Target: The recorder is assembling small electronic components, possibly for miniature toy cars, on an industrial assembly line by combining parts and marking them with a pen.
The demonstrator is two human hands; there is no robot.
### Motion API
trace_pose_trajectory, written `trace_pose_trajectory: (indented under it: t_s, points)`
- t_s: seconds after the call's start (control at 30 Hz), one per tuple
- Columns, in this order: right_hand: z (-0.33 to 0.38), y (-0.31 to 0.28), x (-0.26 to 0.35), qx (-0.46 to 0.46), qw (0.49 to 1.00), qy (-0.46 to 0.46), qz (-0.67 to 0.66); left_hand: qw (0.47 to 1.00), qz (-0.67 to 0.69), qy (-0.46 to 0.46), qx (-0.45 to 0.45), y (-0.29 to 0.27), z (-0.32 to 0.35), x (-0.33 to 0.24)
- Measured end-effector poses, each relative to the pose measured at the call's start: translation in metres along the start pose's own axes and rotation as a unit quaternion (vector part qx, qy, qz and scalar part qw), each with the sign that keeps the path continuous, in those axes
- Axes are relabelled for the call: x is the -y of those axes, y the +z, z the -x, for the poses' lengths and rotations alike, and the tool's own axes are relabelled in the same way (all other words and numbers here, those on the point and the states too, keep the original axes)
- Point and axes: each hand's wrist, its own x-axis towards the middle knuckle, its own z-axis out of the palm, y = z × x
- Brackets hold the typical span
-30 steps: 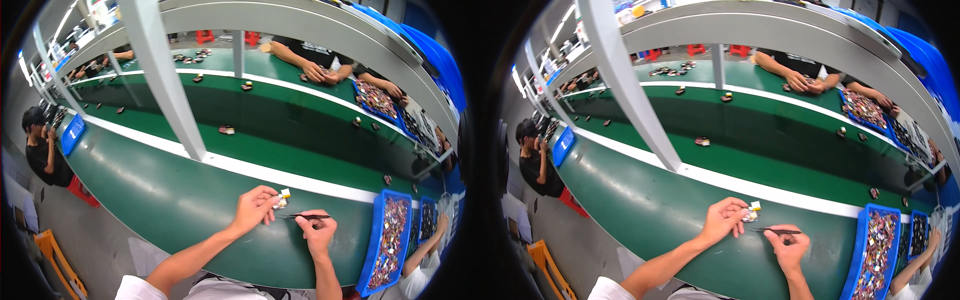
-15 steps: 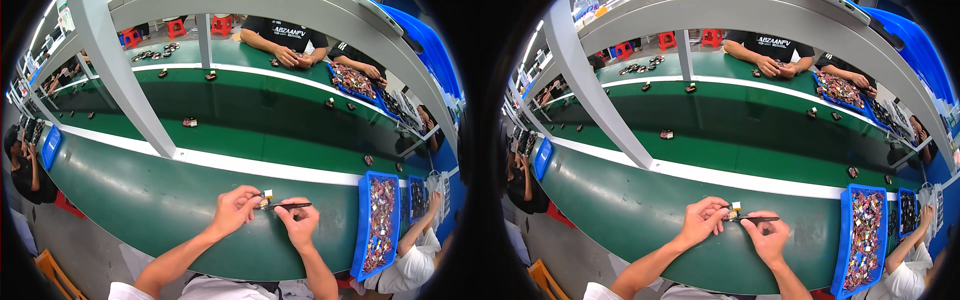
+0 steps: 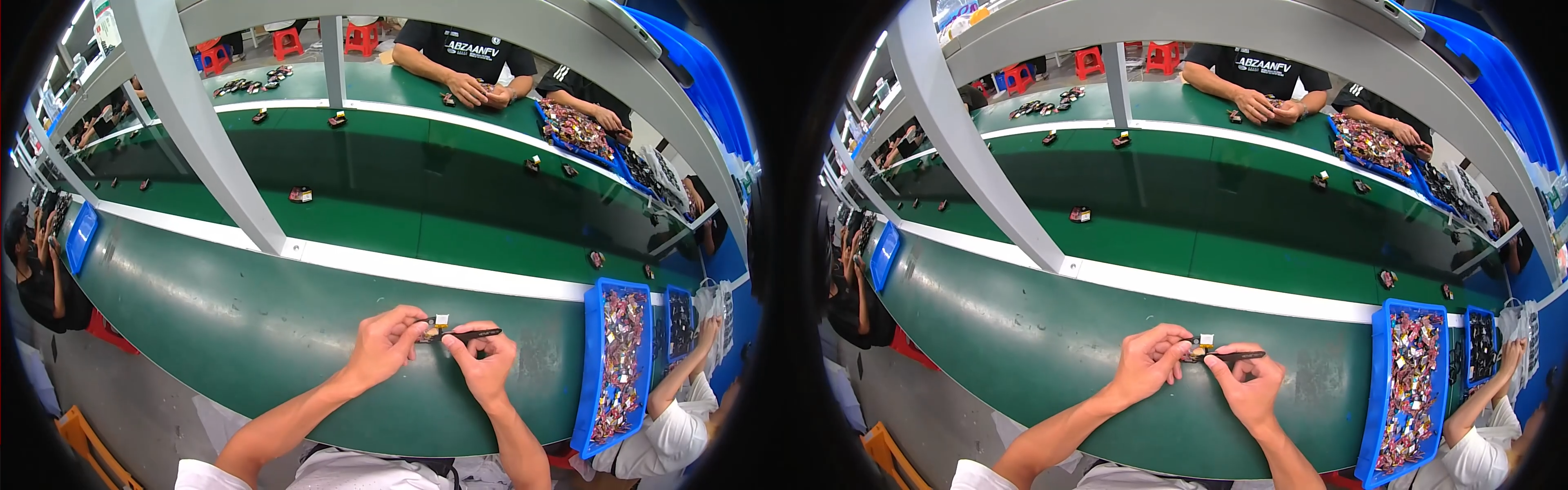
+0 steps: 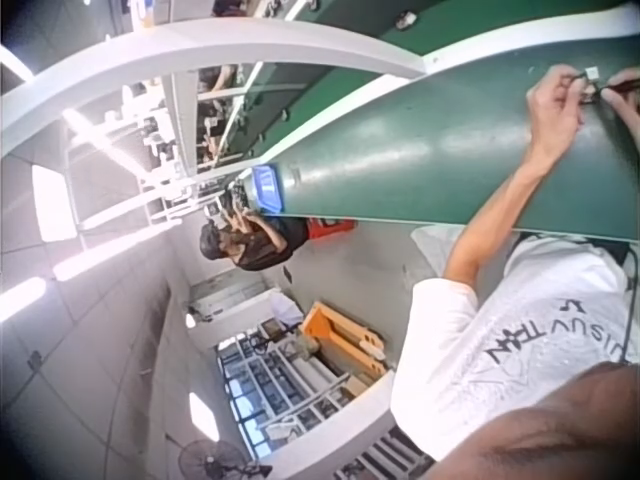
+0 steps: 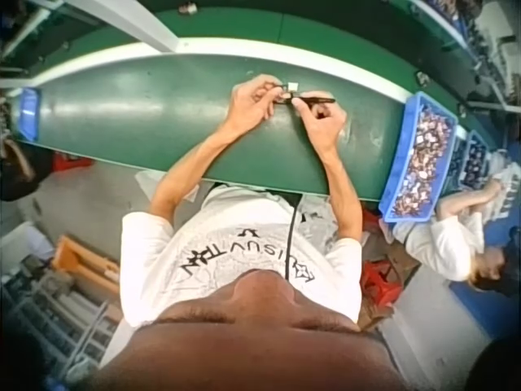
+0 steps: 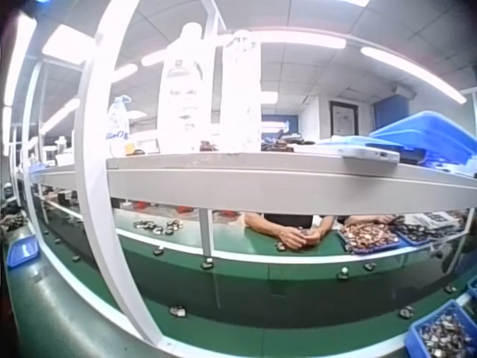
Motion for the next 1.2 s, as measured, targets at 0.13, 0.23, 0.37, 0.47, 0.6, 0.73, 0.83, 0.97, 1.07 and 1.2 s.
trace_pose_trajectory:
  t_s: [0.13,0.23,0.37,0.47,0.6,0.73,0.83,0.97,1.07,1.2]
  points:
    - [-0.003,0.001,0.001,0.012,0.996,0.046,-0.073,1.000,-0.007,0.003,0.002,0.001,0.001,0.001]
    - [-0.006,0.001,0.005,0.004,0.979,0.118,-0.164,1.000,-0.017,0.023,0.002,0.002,0.002,0.001]
    - [-0.008,-0.005,0.011,0.018,0.959,0.189,-0.208,0.999,-0.024,0.038,0.004,0.002,0.003,0.002]
    - [-0.007,-0.006,0.011,0.021,0.958,0.198,-0.207,0.999,-0.030,0.044,0.004,0.003,0.003,-0.001]
    - [-0.008,-0.006,0.011,0.027,0.958,0.197,-0.208,0.998,-0.034,0.056,-0.003,0.003,0.004,-0.001]
    - [-0.008,-0.008,0.011,0.031,0.958,0.200,-0.204,0.997,-0.042,0.060,-0.004,0.002,0.003,-0.001]
    - [-0.008,-0.007,0.009,0.033,0.956,0.194,-0.216,1.000,-0.012,0.017,0.013,0.001,0.001,-0.002]
    - [-0.004,-0.010,0.000,0.025,0.978,0.105,-0.180,0.992,0.105,-0.061,0.040,-0.003,-0.004,0.004]
    - [0.000,-0.010,-0.002,0.021,0.988,0.054,-0.140,0.988,0.122,-0.080,0.053,-0.004,-0.007,0.005]
    - [0.003,-0.002,0.004,0.010,0.997,-0.023,-0.072,0.986,0.136,-0.079,0.059,-0.009,-0.005,0.004]
